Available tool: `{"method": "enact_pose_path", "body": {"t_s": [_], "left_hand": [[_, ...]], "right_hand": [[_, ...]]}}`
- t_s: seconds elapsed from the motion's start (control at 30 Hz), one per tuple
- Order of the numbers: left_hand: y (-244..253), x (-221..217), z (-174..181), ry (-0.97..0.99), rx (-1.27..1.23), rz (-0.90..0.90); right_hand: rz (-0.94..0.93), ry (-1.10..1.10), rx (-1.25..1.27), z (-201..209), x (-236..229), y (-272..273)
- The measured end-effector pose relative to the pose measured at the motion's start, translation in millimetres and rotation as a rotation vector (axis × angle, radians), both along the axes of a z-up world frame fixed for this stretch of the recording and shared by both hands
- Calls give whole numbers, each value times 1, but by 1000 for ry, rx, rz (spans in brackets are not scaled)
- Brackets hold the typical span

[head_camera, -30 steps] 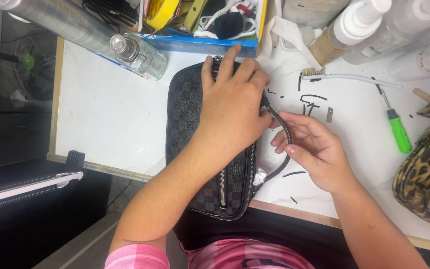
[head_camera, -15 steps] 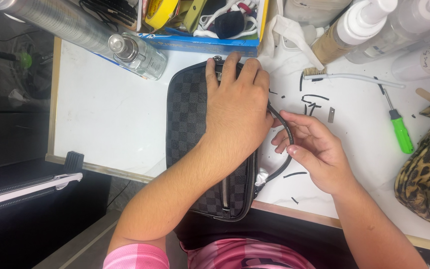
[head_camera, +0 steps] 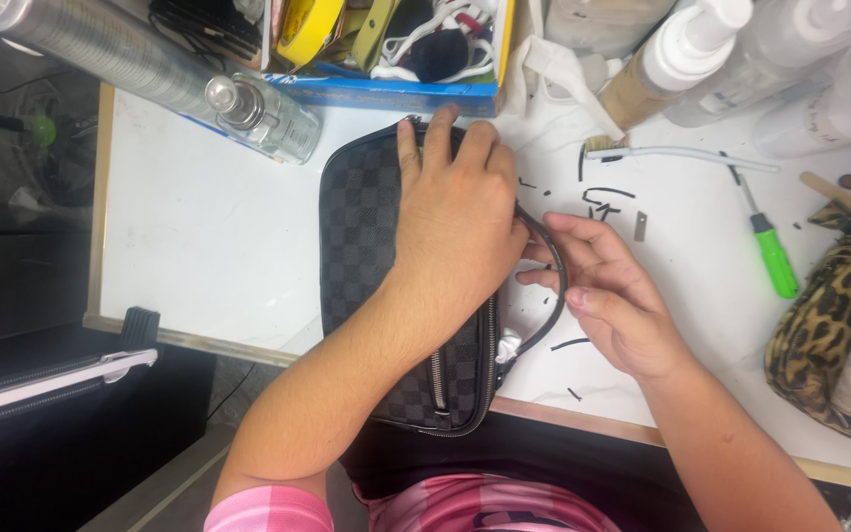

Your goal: The person is repairing a black checkered bag by hand. They use a small metal tool to carefully peel away and remove small black plastic or rubber fragments from the bag's handle and strap area. The person works methodically, picking off debris and placing it on the white work surface.

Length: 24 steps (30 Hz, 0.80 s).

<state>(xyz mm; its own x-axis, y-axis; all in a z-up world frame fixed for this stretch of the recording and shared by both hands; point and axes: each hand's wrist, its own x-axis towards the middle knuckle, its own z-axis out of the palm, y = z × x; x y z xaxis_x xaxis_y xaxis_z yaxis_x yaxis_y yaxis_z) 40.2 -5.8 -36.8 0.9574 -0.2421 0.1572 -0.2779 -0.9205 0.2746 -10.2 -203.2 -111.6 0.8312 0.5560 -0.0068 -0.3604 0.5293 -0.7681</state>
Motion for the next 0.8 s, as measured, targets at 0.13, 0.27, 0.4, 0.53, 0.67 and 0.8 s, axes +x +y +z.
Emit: {"method": "enact_pose_path", "body": {"t_s": [0.13, 0.27, 0.4, 0.53, 0.67, 0.8], "left_hand": [[0, 1, 2, 25, -13, 3], [0, 2, 5, 74, 0, 10], [4, 10, 6, 36, 5, 75], [9, 12, 5, 43, 3, 92], [17, 6, -4, 49, -43, 68], [18, 7, 0, 55, -66, 41]], "right_hand": [[-28, -25, -7, -7, 1, 1], [-47, -96, -209, -11, 1, -2], [7, -9, -313, -4, -8, -2], [-26, -19, -311, -5, -24, 0], [-56, 86, -185, -20, -48, 5], [-136, 44, -199, -15, -45, 0]]}}
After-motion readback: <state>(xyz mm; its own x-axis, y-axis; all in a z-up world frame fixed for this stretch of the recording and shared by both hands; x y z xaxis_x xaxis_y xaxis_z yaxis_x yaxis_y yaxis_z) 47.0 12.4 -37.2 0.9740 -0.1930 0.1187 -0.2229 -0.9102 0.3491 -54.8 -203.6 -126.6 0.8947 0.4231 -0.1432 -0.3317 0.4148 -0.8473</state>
